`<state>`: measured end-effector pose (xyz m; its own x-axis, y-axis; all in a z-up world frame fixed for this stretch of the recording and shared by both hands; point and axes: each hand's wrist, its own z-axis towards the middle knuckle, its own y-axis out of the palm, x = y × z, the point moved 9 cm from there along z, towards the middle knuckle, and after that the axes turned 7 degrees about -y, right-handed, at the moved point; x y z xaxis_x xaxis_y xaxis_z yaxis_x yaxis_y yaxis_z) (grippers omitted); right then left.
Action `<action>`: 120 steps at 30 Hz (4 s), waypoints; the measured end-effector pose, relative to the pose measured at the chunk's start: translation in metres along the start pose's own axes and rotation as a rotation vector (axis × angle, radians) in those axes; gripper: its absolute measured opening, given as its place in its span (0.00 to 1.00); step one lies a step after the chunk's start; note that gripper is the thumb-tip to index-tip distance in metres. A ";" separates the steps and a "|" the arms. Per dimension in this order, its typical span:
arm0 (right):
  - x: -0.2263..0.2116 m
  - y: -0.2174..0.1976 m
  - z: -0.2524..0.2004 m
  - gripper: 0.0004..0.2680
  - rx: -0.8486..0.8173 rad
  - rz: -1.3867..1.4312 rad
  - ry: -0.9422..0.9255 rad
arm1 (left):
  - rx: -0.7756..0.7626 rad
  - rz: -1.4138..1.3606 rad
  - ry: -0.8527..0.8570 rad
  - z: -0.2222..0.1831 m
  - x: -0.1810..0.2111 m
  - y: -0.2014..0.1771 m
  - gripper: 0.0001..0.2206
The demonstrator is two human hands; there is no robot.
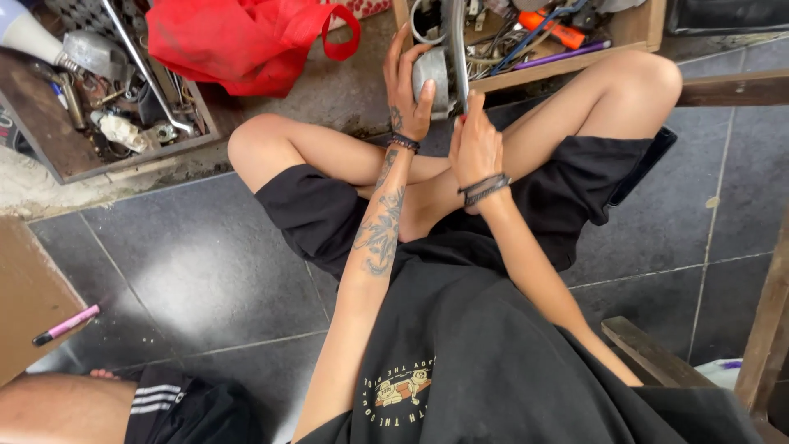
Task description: Cleaning a metal engine component using a brush and cleaning solution while sitting on the floor.
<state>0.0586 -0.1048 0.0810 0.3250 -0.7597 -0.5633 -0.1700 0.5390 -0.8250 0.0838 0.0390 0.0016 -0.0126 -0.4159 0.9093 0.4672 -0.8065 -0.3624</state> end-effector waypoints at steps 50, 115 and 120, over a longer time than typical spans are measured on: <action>-0.036 -0.058 -0.054 0.21 -0.260 -0.025 0.018 | 0.008 -0.069 -0.022 0.001 0.016 -0.008 0.26; -0.007 -0.021 -0.017 0.17 -0.101 0.646 0.020 | -0.078 -0.288 -0.053 0.014 0.033 -0.053 0.17; -0.006 -0.008 0.003 0.14 -0.091 0.716 -0.008 | -0.030 -0.218 0.001 0.018 0.045 -0.057 0.20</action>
<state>0.0612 -0.1036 0.0913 0.1114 -0.2284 -0.9672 -0.4208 0.8708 -0.2541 0.0723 0.0735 0.0666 -0.1115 -0.2306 0.9666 0.4269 -0.8895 -0.1629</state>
